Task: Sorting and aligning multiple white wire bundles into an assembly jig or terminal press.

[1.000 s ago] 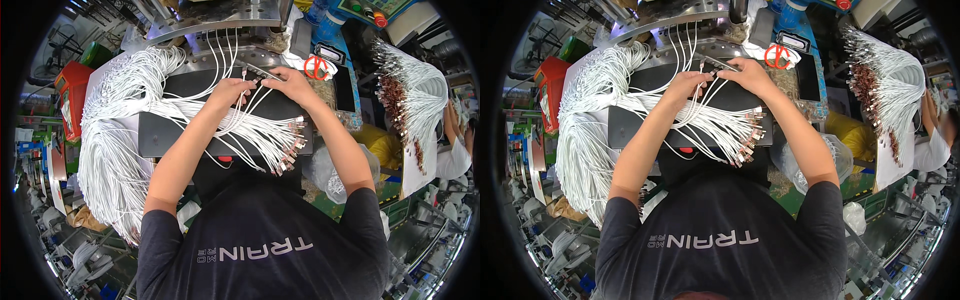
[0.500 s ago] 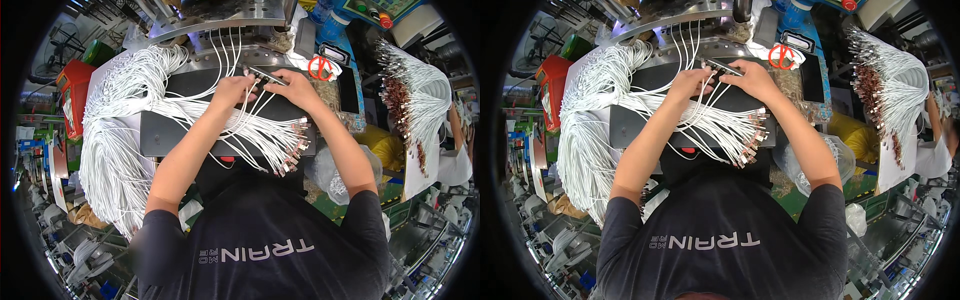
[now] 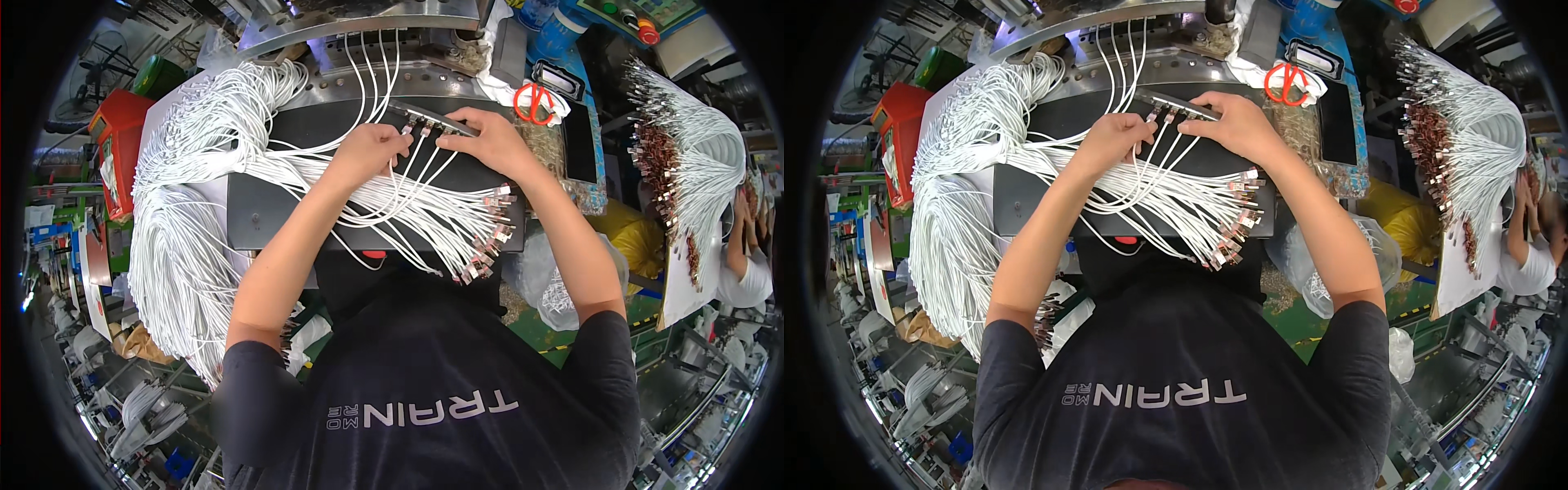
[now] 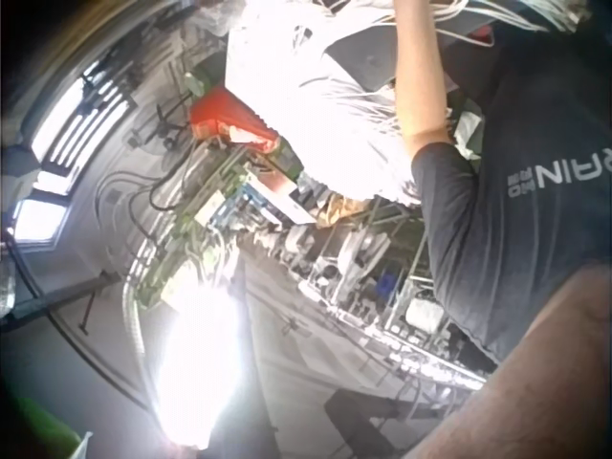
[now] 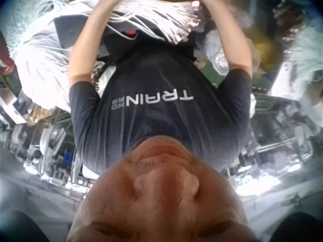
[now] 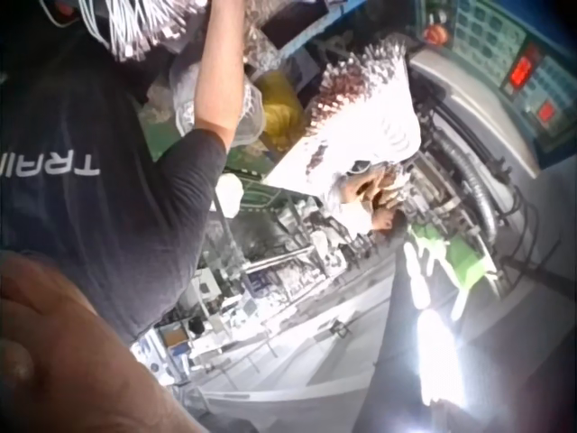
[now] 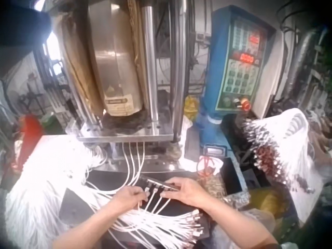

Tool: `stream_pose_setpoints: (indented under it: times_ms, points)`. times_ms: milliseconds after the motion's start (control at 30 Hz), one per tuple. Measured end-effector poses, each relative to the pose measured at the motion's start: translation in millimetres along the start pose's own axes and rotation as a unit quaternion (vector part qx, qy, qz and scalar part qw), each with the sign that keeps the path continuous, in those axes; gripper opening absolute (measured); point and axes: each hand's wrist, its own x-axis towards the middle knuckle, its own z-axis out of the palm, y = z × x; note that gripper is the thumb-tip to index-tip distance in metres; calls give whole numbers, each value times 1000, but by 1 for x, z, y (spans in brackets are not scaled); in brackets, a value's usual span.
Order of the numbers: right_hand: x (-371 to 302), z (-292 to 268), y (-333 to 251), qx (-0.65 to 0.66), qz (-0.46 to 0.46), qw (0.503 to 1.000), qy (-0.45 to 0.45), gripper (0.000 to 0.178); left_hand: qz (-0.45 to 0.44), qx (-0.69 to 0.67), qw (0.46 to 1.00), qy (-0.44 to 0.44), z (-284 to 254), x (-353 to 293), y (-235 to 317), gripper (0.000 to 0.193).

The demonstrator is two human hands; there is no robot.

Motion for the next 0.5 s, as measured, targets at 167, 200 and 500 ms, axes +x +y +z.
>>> stream_pose_setpoints:
  times_ms: [167, 200, 500]
  points:
    - [-3, -1, -2, 3, -9, 1000, -6, 42, 16, 65, 996, 50, 7, -7, 3, 34]
    - [-4, -3, -7, 2, 7, 1000, -28, 41, 17, 80, 995, 57, 8, -8, 4, 35]
    - [31, -15, -7, -183, -57, 981, 15, 38, 131, 294, 925, 201, -9, -7, 17, 36]
